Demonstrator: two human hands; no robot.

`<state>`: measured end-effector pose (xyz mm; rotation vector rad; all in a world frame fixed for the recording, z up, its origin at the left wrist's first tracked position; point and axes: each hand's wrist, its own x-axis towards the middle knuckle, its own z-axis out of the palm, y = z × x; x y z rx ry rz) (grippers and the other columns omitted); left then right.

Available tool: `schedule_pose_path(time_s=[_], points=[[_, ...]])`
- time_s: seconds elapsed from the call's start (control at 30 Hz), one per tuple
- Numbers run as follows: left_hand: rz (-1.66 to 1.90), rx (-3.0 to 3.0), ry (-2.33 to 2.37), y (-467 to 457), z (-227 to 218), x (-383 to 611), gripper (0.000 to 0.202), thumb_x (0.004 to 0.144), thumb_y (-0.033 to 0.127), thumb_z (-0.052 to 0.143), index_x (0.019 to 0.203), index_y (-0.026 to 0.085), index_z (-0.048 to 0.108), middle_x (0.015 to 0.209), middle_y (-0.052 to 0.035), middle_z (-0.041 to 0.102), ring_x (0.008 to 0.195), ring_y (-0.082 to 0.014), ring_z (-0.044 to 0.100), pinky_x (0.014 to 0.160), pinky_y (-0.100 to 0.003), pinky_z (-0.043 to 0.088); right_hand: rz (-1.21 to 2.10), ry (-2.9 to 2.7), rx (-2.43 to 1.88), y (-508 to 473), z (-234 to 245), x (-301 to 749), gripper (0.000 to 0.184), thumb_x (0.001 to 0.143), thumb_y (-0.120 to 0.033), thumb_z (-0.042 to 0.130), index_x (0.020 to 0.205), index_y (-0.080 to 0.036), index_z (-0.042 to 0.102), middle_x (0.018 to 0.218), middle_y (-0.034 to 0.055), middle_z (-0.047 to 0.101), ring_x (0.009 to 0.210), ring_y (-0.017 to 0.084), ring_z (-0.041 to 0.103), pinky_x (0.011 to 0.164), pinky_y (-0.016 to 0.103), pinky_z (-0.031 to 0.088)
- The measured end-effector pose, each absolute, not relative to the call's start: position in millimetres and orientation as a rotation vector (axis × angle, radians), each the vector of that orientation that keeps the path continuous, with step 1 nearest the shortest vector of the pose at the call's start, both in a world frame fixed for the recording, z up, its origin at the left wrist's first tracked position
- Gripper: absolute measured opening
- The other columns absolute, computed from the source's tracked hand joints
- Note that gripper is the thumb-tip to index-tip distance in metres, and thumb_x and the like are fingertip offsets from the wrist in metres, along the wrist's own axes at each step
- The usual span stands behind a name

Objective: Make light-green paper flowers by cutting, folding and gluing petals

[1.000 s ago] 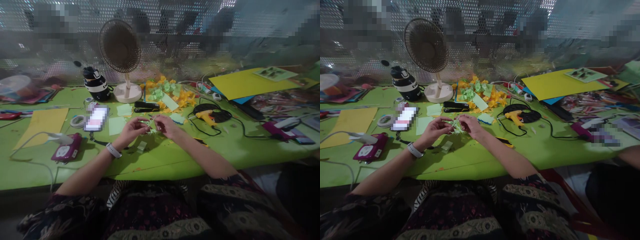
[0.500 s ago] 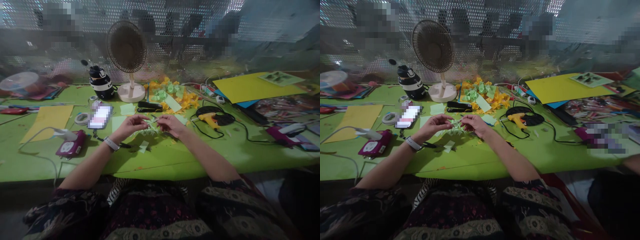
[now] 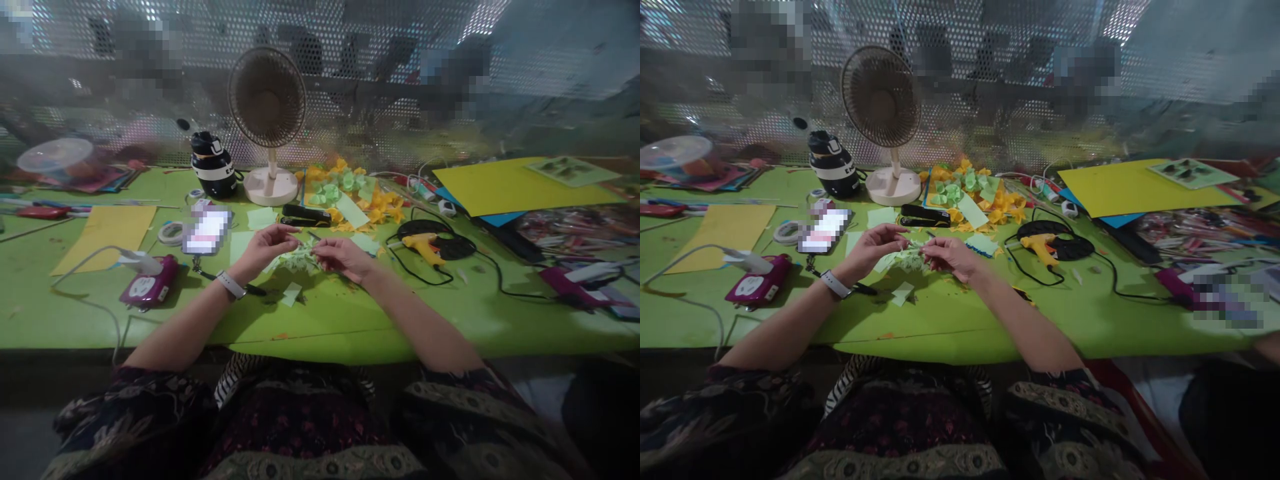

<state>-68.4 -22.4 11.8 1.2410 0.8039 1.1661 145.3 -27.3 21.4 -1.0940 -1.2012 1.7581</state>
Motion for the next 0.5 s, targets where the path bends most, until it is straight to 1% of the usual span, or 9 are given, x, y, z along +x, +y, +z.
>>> schedule_pose_path(time_s=[0.07, 0.13, 0.23, 0.3, 0.4, 0.5], points=[[1.181, 1.151, 0.852, -25, 11, -65, 0.032, 0.066, 0.024, 0.086, 0.095, 0.017, 0.072, 0.079, -0.0027, 0.073, 0.074, -0.0124, 0.067, 0.074, -0.026, 0.054, 1.636, -1.113, -1.094, -27, 18, 142, 0.023, 0.064, -0.029, 0.087, 0.074, -0.017, 0.07, 0.061, -0.0028, 0.066, 0.046, 0.005, 0.055, 0.043, 0.016, 0.043], [1.169, 1.035, 0.928, -29, 9, -61, 0.027, 0.069, 0.026, 0.084, 0.092, 0.017, 0.072, 0.083, -0.0038, 0.074, 0.075, -0.0128, 0.068, 0.071, -0.025, 0.054, 1.519, -1.017, -1.095, -24, 14, 140, 0.028, 0.061, -0.034, 0.088, 0.075, -0.018, 0.07, 0.062, -0.0042, 0.065, 0.048, 0.005, 0.054, 0.044, 0.017, 0.042], [1.066, 0.86, 0.935, -33, 7, -56, 0.019, 0.075, 0.027, 0.079, 0.089, 0.016, 0.074, 0.093, -0.0077, 0.076, 0.08, -0.0142, 0.07, 0.069, -0.024, 0.055, 1.449, -0.949, -1.108, -22, 9, 137, 0.034, 0.056, -0.037, 0.09, 0.076, -0.019, 0.07, 0.062, -0.0051, 0.063, 0.048, 0.005, 0.053, 0.044, 0.018, 0.041], [0.991, 0.731, 0.864, -34, 7, -53, 0.015, 0.08, 0.026, 0.073, 0.09, 0.015, 0.076, 0.094, -0.0091, 0.076, 0.081, -0.0141, 0.07, 0.07, -0.024, 0.056, 1.423, -0.961, -1.105, -23, 8, 136, 0.036, 0.055, -0.038, 0.09, 0.078, -0.019, 0.071, 0.063, -0.0047, 0.063, 0.048, 0.005, 0.052, 0.045, 0.019, 0.04], [0.95, 0.557, 0.78, -36, 10, -51, 0.021, 0.088, 0.03, 0.063, 0.089, 0.014, 0.077, 0.089, -0.0089, 0.076, 0.077, -0.0134, 0.07, 0.069, -0.023, 0.057, 1.318, -1.046, -1.074, -26, 8, 135, 0.032, 0.06, -0.04, 0.089, 0.08, -0.02, 0.074, 0.065, -0.0032, 0.065, 0.05, 0.006, 0.053, 0.048, 0.02, 0.042], [0.934, 0.524, 0.741, -39, 11, -50, 0.032, 0.09, 0.044, 0.062, 0.088, 0.015, 0.077, 0.093, -0.0103, 0.077, 0.079, -0.0154, 0.072, 0.068, -0.025, 0.059, 1.204, -1.154, -1.042, -30, 7, 135, 0.028, 0.065, -0.042, 0.086, 0.08, -0.022, 0.075, 0.07, -0.0013, 0.068, 0.056, 0.009, 0.056, 0.054, 0.023, 0.047]])
